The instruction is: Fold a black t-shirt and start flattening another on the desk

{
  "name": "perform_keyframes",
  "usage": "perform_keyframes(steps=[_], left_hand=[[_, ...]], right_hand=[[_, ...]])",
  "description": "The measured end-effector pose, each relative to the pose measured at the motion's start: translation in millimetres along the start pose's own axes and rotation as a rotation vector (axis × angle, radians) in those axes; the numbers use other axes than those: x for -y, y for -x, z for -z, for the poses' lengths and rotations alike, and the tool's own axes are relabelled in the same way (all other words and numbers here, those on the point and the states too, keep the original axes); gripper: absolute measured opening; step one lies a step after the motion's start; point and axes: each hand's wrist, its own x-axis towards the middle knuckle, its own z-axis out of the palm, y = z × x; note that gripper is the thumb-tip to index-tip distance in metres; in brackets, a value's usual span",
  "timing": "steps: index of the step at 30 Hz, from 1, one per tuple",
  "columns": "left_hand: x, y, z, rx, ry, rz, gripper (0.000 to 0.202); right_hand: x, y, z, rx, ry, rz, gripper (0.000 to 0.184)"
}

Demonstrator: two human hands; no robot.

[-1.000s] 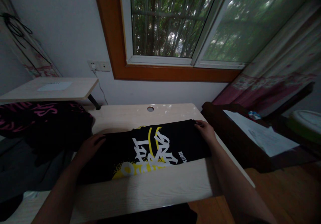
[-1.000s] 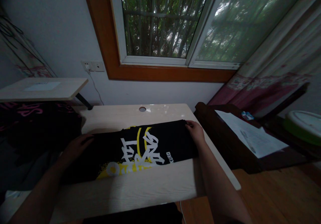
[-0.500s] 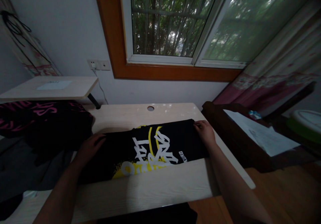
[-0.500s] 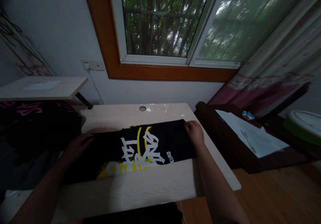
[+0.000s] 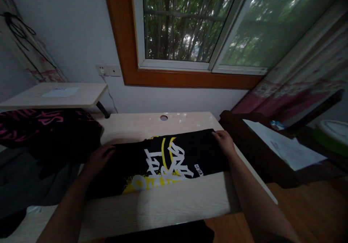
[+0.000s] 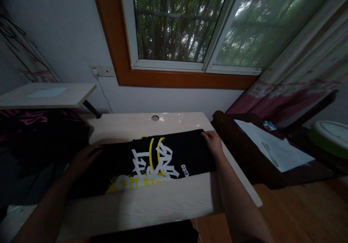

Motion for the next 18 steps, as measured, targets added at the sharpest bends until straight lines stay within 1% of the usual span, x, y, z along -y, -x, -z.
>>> perform_keyframes(steps=[2,5,10,12,15,18], left_hand=[[-1,-1,0.5,-0.006,0.009,0.027,0.046],[-4,-3,1.7,-0.003,0.018,0.086,0.049],[-4,-8,4.4,0.015,0.018,0.171,0.055],[-3,-10,6.4,0.034,0.036,0.204,0.057],[-1,-13,9.7,0.044,0.100,0.236,0.059],[0,-15,12.0,0.055,0.190,0.280,0.059]], right_hand=[[-1,-4,3,-0.014,-0.121,-0.100,0.046],[1,-8,7,0.010,-0.305,-0.204,0.045],[15,-12,10,0.084,-0.610,-0.284,0.036],[20,-14,10,0.124,-0.726,-0.315,0.036],[22,-17,9,0.167,-0.821,-0.376,0.038],[21,-20,8,0.140,-0.806,-0.426,0.040]])
